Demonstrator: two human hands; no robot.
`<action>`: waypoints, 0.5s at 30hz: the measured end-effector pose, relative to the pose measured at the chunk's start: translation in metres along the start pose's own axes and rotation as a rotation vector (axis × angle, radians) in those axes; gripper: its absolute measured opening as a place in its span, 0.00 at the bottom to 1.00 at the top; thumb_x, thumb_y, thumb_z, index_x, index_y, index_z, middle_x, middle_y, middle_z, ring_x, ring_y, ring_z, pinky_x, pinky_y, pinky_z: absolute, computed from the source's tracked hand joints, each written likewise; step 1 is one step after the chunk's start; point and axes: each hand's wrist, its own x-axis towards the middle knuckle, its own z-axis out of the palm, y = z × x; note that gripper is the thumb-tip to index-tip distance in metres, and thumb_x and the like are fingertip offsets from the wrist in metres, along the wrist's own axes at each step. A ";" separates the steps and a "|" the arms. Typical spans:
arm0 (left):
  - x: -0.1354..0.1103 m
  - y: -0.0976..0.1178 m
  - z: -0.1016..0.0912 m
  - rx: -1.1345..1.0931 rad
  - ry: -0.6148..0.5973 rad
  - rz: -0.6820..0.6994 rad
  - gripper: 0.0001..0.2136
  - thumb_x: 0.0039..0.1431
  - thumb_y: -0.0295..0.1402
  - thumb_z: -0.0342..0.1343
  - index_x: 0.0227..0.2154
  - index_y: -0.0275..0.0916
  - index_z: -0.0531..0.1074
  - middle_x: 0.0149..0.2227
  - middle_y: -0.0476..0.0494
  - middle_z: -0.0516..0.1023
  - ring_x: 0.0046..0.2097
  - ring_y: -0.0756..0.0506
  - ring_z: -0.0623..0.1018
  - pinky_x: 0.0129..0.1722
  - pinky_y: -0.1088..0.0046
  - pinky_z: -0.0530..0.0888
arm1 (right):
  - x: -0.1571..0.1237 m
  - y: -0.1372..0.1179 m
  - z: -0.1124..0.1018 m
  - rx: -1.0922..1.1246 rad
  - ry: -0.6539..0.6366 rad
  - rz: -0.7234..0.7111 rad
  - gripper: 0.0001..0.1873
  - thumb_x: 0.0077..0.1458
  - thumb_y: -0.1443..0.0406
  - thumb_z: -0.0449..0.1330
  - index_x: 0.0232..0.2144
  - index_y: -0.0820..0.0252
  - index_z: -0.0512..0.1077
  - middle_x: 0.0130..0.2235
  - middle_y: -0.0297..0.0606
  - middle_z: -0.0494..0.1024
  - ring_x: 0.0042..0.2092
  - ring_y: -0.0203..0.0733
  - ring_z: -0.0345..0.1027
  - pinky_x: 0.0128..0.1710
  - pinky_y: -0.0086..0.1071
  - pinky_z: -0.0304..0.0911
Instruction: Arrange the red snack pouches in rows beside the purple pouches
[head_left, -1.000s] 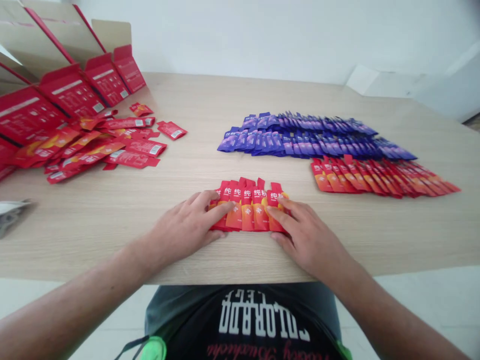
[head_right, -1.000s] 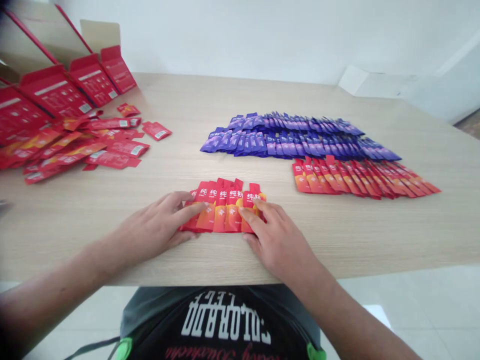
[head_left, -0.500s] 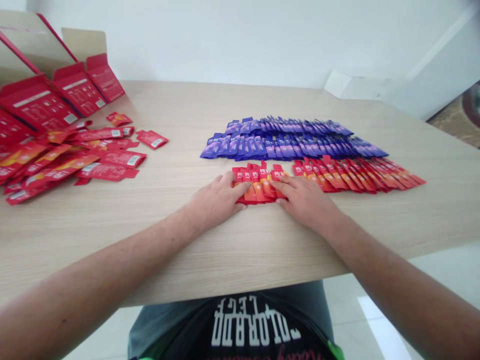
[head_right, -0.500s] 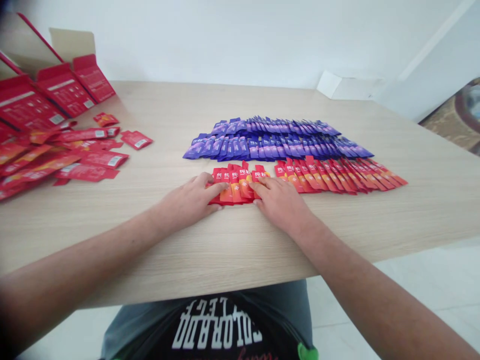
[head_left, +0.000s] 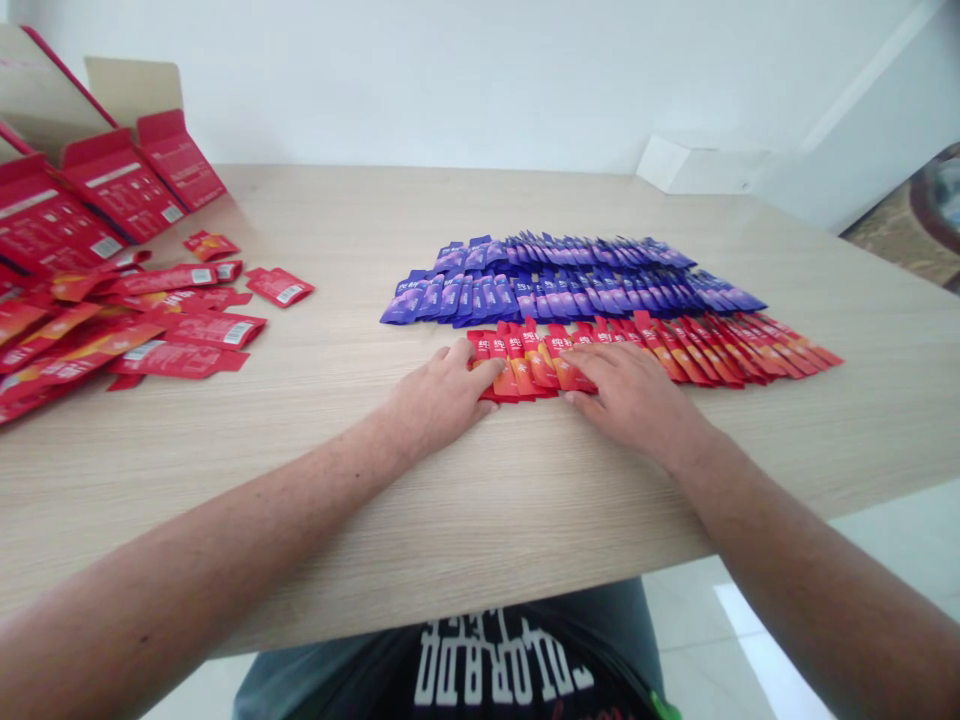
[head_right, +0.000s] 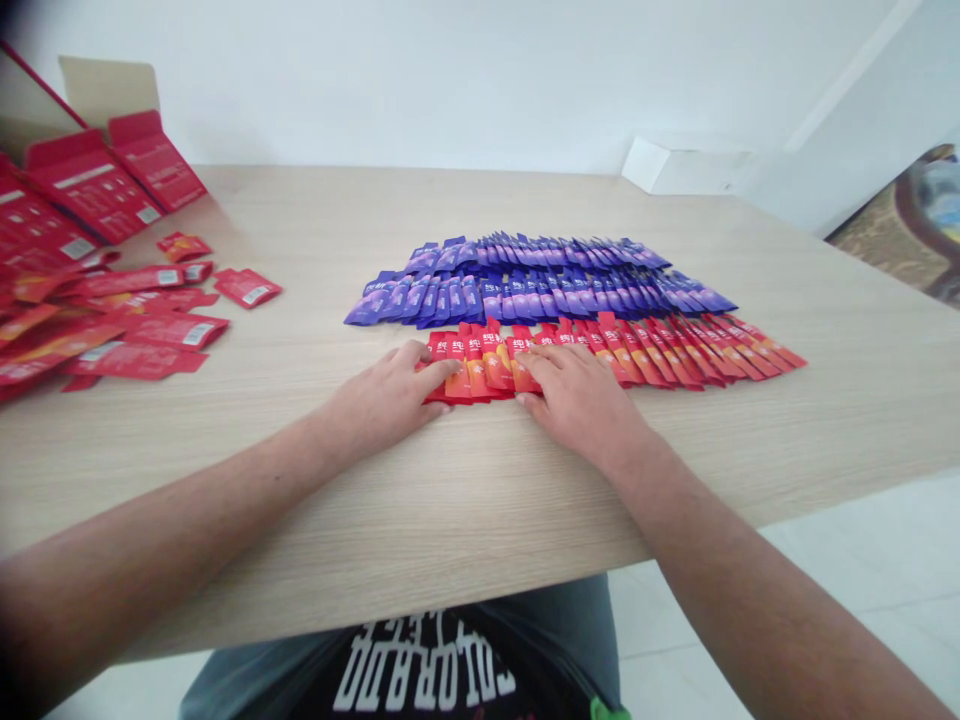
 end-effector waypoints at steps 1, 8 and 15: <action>0.001 0.001 0.000 -0.003 0.001 0.002 0.25 0.72 0.42 0.57 0.68 0.46 0.66 0.61 0.31 0.67 0.59 0.33 0.75 0.58 0.52 0.76 | -0.002 0.003 -0.002 0.015 0.015 0.000 0.26 0.71 0.57 0.58 0.64 0.64 0.72 0.63 0.53 0.76 0.63 0.61 0.69 0.65 0.57 0.64; 0.010 0.010 0.002 0.019 0.046 -0.017 0.29 0.70 0.48 0.58 0.69 0.42 0.64 0.60 0.30 0.68 0.57 0.32 0.75 0.55 0.54 0.78 | -0.003 0.008 -0.004 0.035 0.004 -0.012 0.28 0.70 0.55 0.60 0.64 0.67 0.73 0.63 0.55 0.76 0.63 0.62 0.69 0.65 0.57 0.63; 0.017 0.020 0.004 0.058 0.088 -0.077 0.29 0.70 0.52 0.57 0.67 0.44 0.66 0.57 0.32 0.70 0.56 0.32 0.76 0.52 0.56 0.78 | 0.008 0.005 0.000 0.024 -0.032 -0.075 0.28 0.68 0.56 0.63 0.65 0.65 0.72 0.63 0.53 0.76 0.66 0.62 0.66 0.68 0.58 0.61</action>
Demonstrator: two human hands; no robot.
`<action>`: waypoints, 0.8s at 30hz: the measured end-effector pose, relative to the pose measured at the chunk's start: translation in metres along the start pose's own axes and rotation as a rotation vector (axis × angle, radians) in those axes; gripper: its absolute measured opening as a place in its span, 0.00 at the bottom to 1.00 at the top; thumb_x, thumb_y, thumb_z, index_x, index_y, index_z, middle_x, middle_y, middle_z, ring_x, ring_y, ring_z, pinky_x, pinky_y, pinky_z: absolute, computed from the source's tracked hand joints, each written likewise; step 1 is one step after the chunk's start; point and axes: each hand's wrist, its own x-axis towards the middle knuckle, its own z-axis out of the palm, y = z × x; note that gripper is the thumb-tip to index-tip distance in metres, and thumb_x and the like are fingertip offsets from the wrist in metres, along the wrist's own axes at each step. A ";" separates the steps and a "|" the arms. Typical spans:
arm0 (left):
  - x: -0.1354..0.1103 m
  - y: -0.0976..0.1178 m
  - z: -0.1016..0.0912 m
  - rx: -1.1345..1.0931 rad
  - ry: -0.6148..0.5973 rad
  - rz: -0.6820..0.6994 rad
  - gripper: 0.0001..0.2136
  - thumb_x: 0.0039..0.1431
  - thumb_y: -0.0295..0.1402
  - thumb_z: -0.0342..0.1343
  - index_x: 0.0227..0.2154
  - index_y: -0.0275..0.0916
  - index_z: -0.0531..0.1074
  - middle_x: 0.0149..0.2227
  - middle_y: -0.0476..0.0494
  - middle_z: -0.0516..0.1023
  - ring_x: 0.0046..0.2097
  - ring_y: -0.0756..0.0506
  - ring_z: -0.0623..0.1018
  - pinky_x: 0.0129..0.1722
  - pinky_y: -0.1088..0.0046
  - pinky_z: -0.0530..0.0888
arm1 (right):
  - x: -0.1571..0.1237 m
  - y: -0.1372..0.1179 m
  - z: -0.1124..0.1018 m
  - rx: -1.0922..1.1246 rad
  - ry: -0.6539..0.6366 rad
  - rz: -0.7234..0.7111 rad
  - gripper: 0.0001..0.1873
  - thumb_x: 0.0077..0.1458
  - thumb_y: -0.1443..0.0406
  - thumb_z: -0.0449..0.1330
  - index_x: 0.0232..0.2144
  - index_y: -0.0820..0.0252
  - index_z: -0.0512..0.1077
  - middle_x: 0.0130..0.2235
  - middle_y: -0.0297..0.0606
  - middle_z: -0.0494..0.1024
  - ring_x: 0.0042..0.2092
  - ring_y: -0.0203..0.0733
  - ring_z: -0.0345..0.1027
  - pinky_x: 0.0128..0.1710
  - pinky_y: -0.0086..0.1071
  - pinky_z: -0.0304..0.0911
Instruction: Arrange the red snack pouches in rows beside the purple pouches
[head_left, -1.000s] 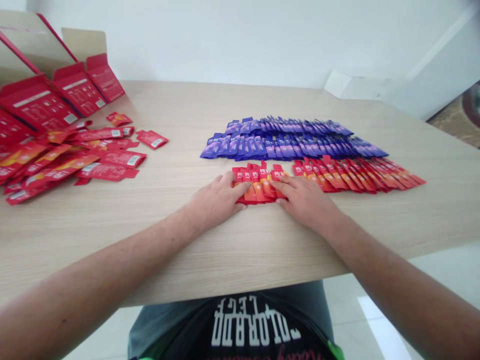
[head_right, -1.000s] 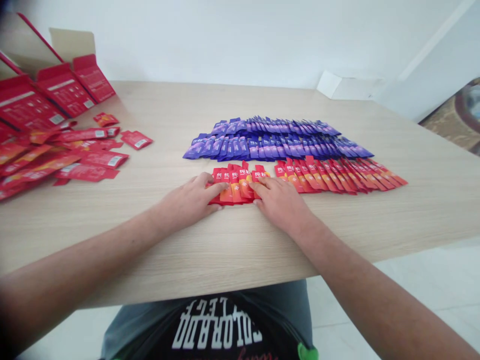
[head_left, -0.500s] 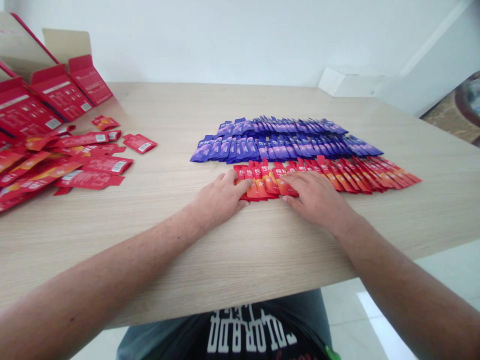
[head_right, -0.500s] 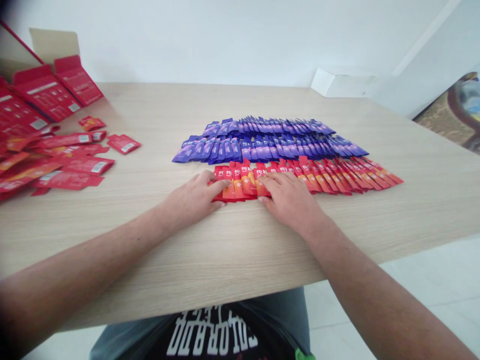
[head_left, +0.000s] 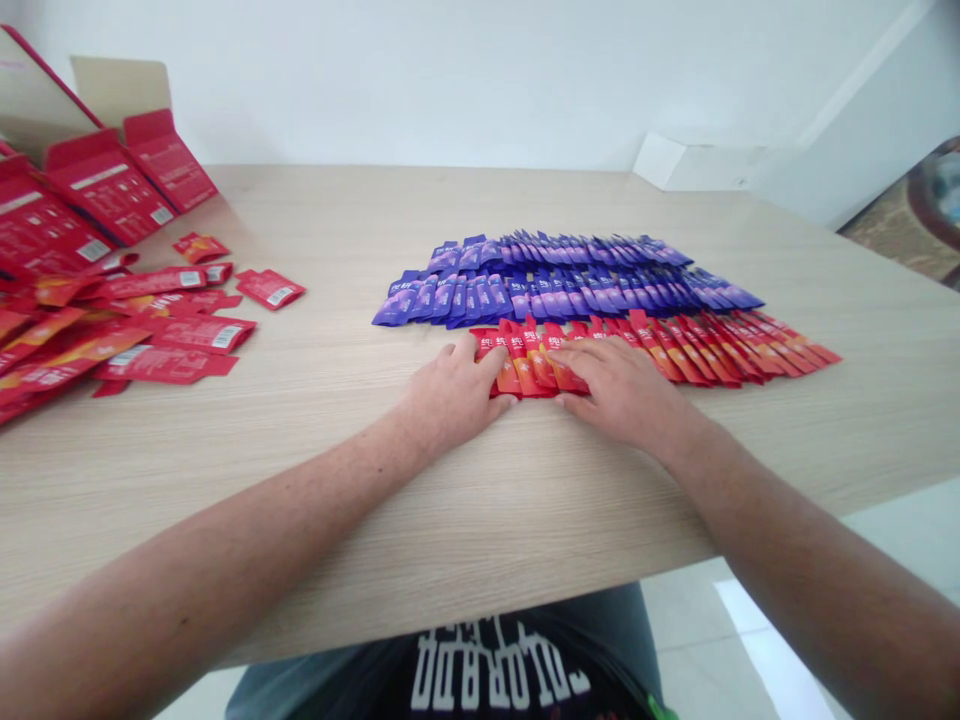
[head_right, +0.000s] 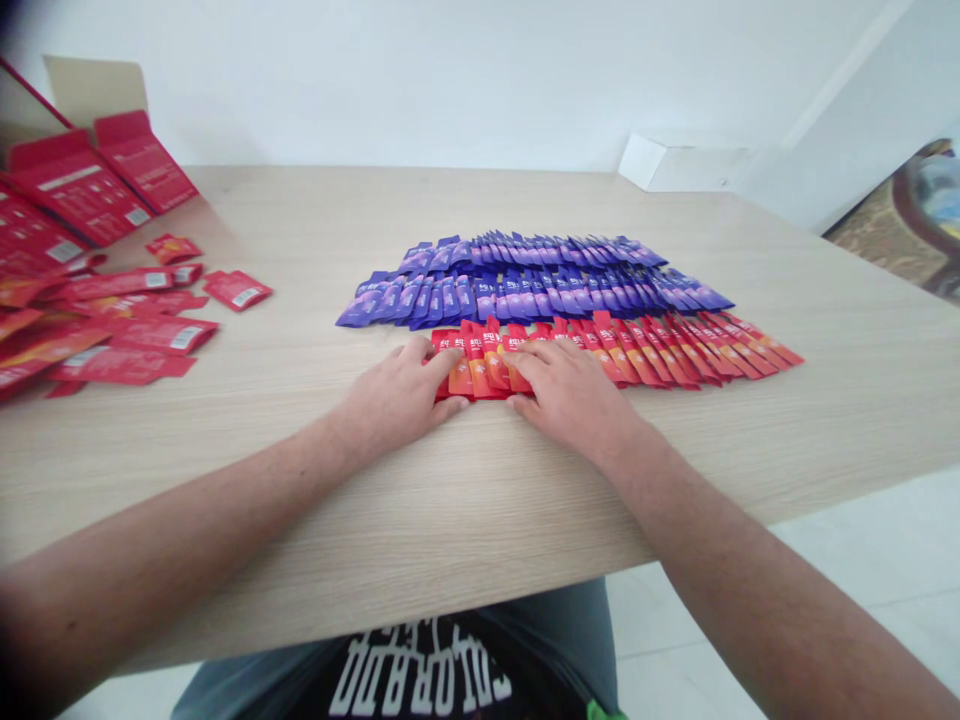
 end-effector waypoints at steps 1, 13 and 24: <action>0.001 0.001 0.001 0.002 0.005 0.000 0.29 0.70 0.52 0.57 0.67 0.44 0.66 0.57 0.32 0.70 0.56 0.32 0.76 0.52 0.56 0.78 | 0.001 0.000 0.000 0.000 -0.004 0.000 0.28 0.68 0.56 0.63 0.65 0.65 0.72 0.63 0.53 0.76 0.66 0.62 0.66 0.68 0.58 0.60; 0.008 0.015 0.002 -0.022 0.018 -0.014 0.35 0.69 0.51 0.59 0.72 0.43 0.58 0.59 0.32 0.71 0.57 0.32 0.76 0.51 0.56 0.78 | -0.007 0.000 0.003 0.020 0.073 0.029 0.32 0.67 0.55 0.64 0.67 0.65 0.69 0.66 0.55 0.72 0.67 0.62 0.65 0.69 0.58 0.60; 0.013 0.021 0.007 0.056 0.015 0.017 0.28 0.72 0.54 0.53 0.70 0.53 0.64 0.57 0.31 0.70 0.57 0.30 0.75 0.49 0.53 0.79 | -0.005 -0.015 0.002 0.042 0.020 0.028 0.36 0.63 0.60 0.68 0.71 0.54 0.67 0.72 0.51 0.65 0.69 0.65 0.61 0.67 0.63 0.61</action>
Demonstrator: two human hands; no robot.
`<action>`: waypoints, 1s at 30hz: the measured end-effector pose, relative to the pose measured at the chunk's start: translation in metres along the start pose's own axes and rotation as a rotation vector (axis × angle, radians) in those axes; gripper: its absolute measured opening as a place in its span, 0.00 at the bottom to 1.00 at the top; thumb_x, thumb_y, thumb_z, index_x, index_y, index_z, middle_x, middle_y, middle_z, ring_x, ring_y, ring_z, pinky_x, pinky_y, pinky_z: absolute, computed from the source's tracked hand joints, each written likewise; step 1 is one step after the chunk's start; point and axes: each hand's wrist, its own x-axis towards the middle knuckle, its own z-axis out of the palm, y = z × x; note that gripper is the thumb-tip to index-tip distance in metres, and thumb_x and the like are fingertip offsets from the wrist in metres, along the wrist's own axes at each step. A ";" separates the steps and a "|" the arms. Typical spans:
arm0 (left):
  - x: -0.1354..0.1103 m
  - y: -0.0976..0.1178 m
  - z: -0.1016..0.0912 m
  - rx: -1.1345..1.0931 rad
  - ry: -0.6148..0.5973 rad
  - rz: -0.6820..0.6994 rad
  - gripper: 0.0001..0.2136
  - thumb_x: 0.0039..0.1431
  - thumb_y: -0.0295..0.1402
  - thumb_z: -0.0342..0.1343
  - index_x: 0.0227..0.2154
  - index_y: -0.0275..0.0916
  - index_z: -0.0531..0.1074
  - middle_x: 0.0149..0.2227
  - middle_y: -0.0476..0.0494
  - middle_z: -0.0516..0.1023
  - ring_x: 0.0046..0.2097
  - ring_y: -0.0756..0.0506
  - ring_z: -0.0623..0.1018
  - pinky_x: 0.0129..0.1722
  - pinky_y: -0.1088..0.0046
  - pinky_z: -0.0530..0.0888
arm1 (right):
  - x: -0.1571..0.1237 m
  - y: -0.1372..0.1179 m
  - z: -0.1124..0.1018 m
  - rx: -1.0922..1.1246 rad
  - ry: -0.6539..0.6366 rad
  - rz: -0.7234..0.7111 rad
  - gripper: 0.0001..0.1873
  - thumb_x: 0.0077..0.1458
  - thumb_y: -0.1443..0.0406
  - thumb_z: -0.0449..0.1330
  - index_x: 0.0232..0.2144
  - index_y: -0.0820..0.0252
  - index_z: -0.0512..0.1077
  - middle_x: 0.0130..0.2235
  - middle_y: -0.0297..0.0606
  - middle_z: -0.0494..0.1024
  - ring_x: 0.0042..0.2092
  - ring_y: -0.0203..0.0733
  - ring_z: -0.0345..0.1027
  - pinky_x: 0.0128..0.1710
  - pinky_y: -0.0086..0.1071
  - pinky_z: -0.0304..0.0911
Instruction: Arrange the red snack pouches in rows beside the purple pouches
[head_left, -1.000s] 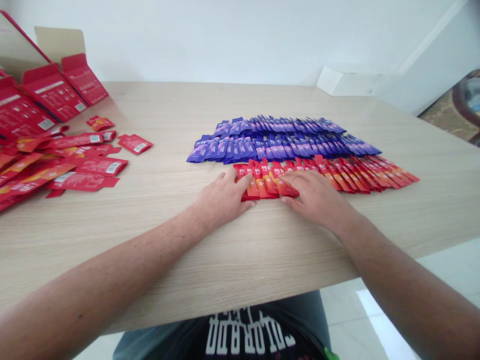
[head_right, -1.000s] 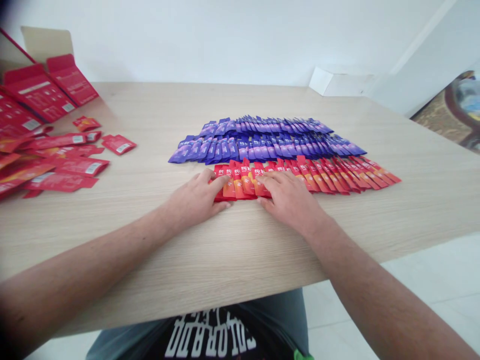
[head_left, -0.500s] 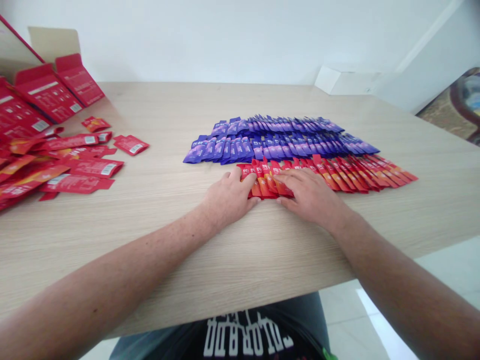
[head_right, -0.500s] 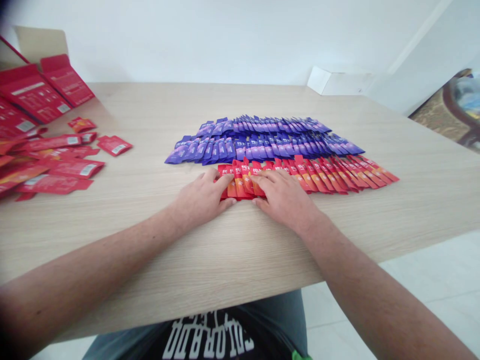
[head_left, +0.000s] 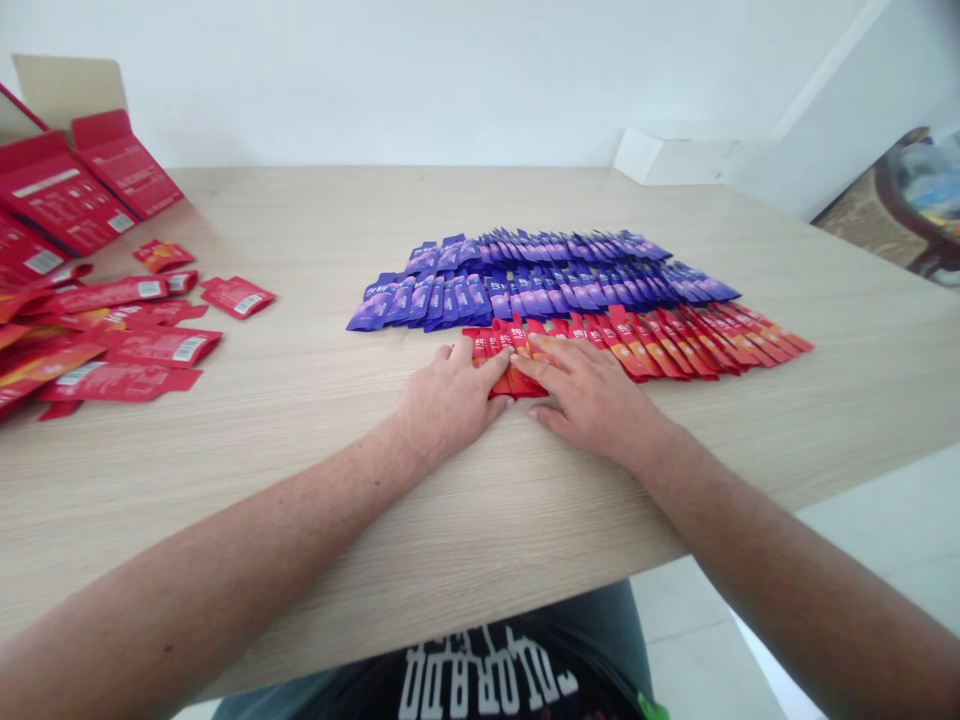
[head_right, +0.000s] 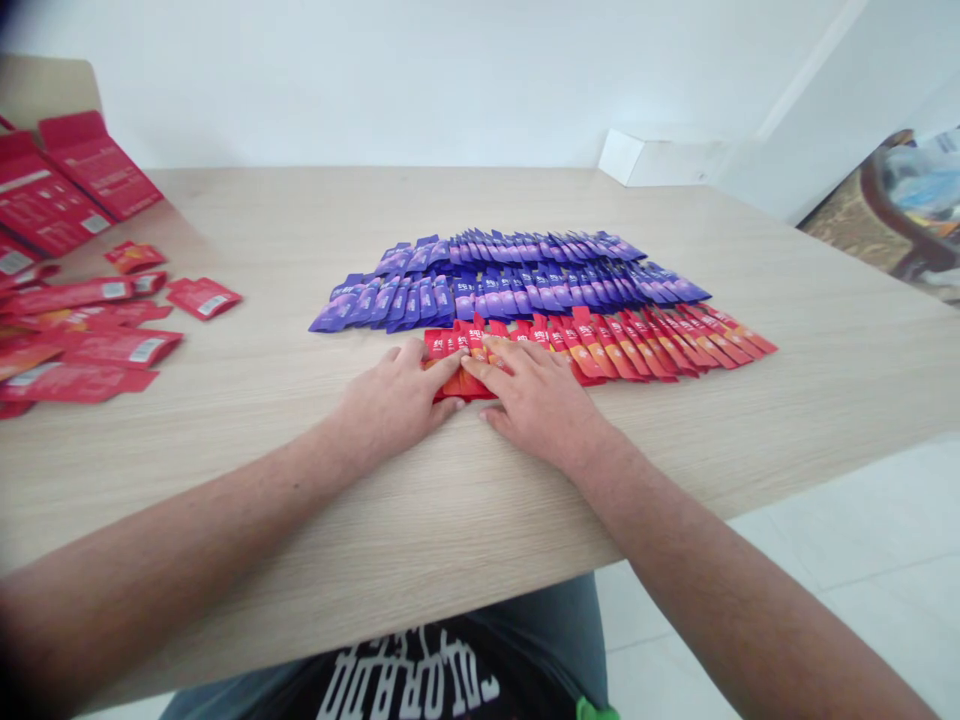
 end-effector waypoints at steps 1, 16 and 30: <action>0.000 0.001 0.000 0.000 -0.002 -0.004 0.28 0.72 0.54 0.53 0.70 0.53 0.65 0.57 0.31 0.70 0.57 0.30 0.75 0.49 0.53 0.79 | 0.000 -0.001 0.000 -0.001 -0.001 -0.002 0.35 0.64 0.61 0.68 0.71 0.55 0.67 0.72 0.51 0.66 0.69 0.64 0.61 0.68 0.63 0.60; 0.001 0.009 0.000 0.028 -0.009 -0.034 0.30 0.73 0.53 0.52 0.74 0.55 0.60 0.60 0.30 0.69 0.57 0.30 0.74 0.49 0.53 0.80 | -0.003 -0.001 0.005 0.023 0.001 0.018 0.35 0.64 0.59 0.67 0.69 0.62 0.68 0.70 0.52 0.68 0.69 0.62 0.60 0.71 0.58 0.55; 0.005 0.016 -0.002 -0.009 -0.023 -0.039 0.30 0.72 0.52 0.53 0.73 0.55 0.60 0.60 0.30 0.69 0.58 0.29 0.73 0.48 0.52 0.80 | -0.004 0.002 0.006 0.062 0.033 0.045 0.33 0.63 0.60 0.66 0.68 0.61 0.69 0.69 0.52 0.69 0.70 0.61 0.60 0.70 0.59 0.57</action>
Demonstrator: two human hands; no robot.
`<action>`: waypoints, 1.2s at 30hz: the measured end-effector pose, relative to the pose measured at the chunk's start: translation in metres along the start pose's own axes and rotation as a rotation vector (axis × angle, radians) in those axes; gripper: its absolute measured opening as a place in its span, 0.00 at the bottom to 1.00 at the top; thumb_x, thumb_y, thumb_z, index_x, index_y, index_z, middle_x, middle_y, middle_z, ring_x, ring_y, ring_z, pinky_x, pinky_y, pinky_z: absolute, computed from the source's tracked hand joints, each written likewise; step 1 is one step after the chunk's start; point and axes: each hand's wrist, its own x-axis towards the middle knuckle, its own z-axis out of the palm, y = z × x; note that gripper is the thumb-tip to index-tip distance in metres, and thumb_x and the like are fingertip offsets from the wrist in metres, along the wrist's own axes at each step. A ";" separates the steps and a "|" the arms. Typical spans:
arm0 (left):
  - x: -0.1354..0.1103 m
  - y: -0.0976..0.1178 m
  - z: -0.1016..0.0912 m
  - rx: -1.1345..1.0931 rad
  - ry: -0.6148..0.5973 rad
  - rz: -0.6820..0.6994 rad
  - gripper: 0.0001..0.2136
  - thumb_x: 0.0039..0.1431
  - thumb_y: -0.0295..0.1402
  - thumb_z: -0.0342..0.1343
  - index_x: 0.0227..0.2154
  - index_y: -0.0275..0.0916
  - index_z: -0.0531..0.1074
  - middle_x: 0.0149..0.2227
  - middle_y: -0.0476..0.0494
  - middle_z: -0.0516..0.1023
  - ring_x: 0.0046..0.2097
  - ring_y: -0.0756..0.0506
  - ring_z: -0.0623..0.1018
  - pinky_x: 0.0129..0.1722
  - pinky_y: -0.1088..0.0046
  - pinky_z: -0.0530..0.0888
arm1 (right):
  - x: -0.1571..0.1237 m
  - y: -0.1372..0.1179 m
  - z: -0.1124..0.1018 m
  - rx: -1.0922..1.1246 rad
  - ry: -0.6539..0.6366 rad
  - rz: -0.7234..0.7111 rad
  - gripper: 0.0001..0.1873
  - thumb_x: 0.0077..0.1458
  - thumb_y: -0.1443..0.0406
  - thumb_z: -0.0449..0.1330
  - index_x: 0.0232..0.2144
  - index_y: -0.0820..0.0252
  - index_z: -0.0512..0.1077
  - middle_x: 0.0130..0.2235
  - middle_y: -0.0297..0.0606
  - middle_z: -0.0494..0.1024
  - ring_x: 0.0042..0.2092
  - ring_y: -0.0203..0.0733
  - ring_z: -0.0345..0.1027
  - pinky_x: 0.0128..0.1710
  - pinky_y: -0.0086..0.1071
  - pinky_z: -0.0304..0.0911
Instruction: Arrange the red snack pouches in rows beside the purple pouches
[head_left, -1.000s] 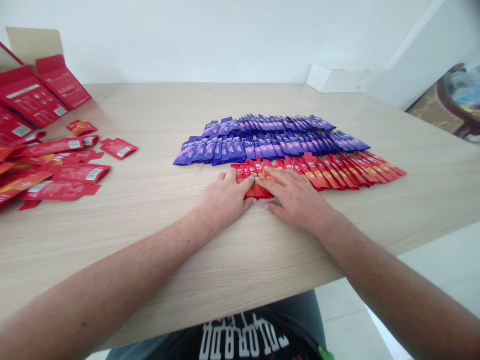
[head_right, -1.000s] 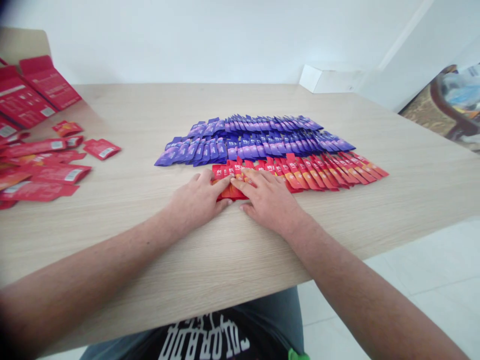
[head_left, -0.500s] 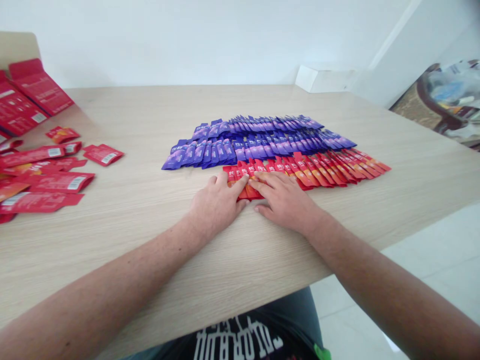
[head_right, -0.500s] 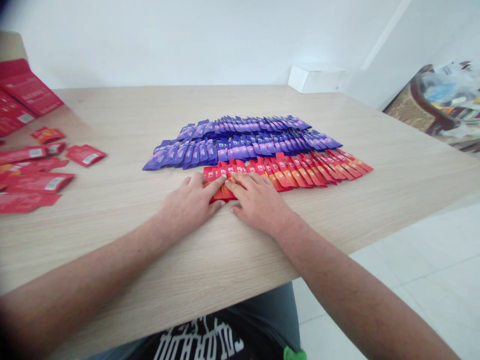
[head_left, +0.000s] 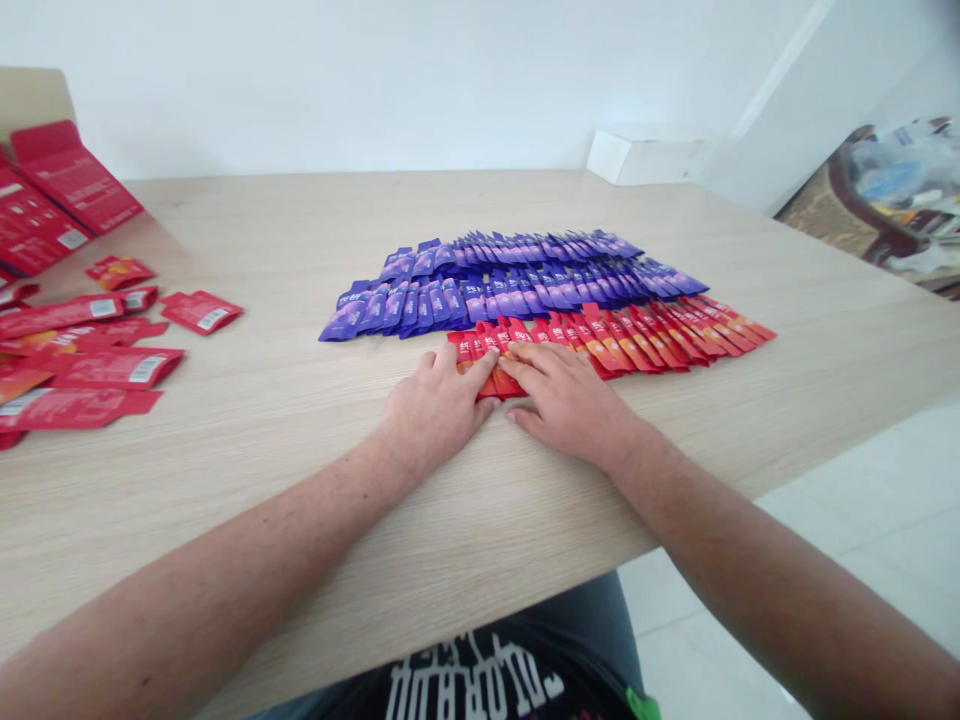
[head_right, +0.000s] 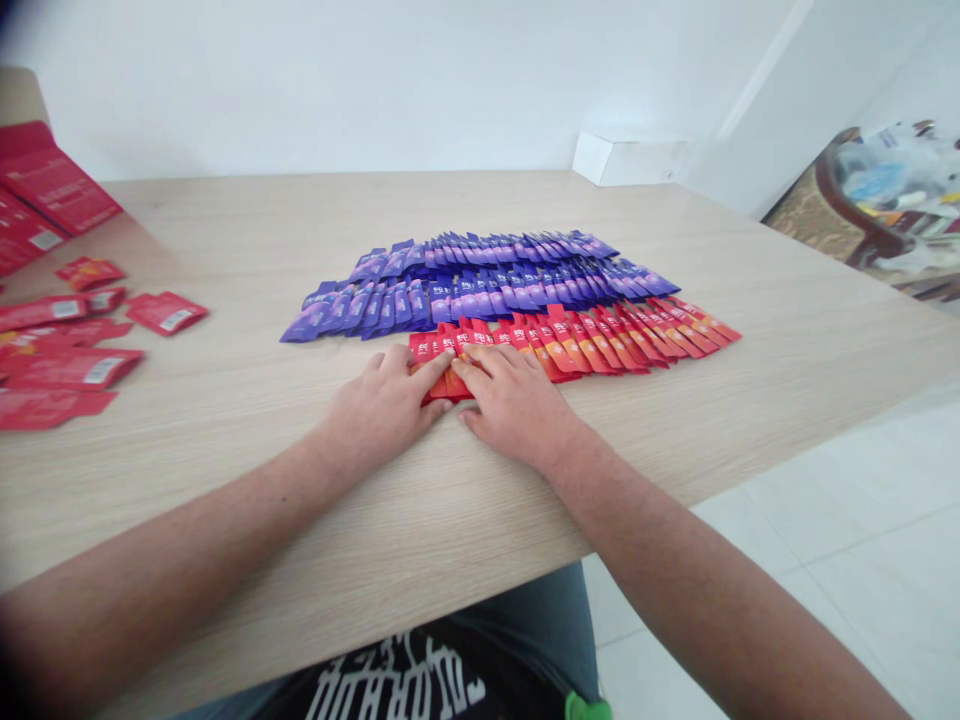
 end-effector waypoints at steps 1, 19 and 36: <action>0.000 0.000 -0.001 -0.004 -0.005 -0.002 0.31 0.72 0.52 0.54 0.73 0.54 0.60 0.61 0.30 0.69 0.58 0.29 0.73 0.48 0.52 0.80 | 0.000 -0.001 -0.001 0.002 0.000 -0.001 0.33 0.64 0.60 0.66 0.68 0.61 0.68 0.70 0.52 0.68 0.70 0.61 0.60 0.70 0.59 0.57; -0.030 -0.018 -0.008 -0.085 0.027 0.035 0.35 0.68 0.45 0.62 0.73 0.47 0.57 0.63 0.34 0.69 0.61 0.34 0.74 0.56 0.57 0.78 | -0.054 0.044 -0.019 0.094 0.012 0.144 0.05 0.66 0.68 0.57 0.39 0.58 0.74 0.40 0.42 0.79 0.47 0.51 0.72 0.52 0.46 0.67; -0.103 -0.082 -0.021 -0.160 0.048 0.044 0.26 0.71 0.40 0.56 0.69 0.47 0.64 0.61 0.38 0.73 0.62 0.37 0.76 0.62 0.58 0.75 | -0.062 0.014 -0.009 0.168 0.006 0.103 0.09 0.67 0.64 0.57 0.45 0.57 0.76 0.47 0.44 0.81 0.52 0.54 0.74 0.56 0.51 0.69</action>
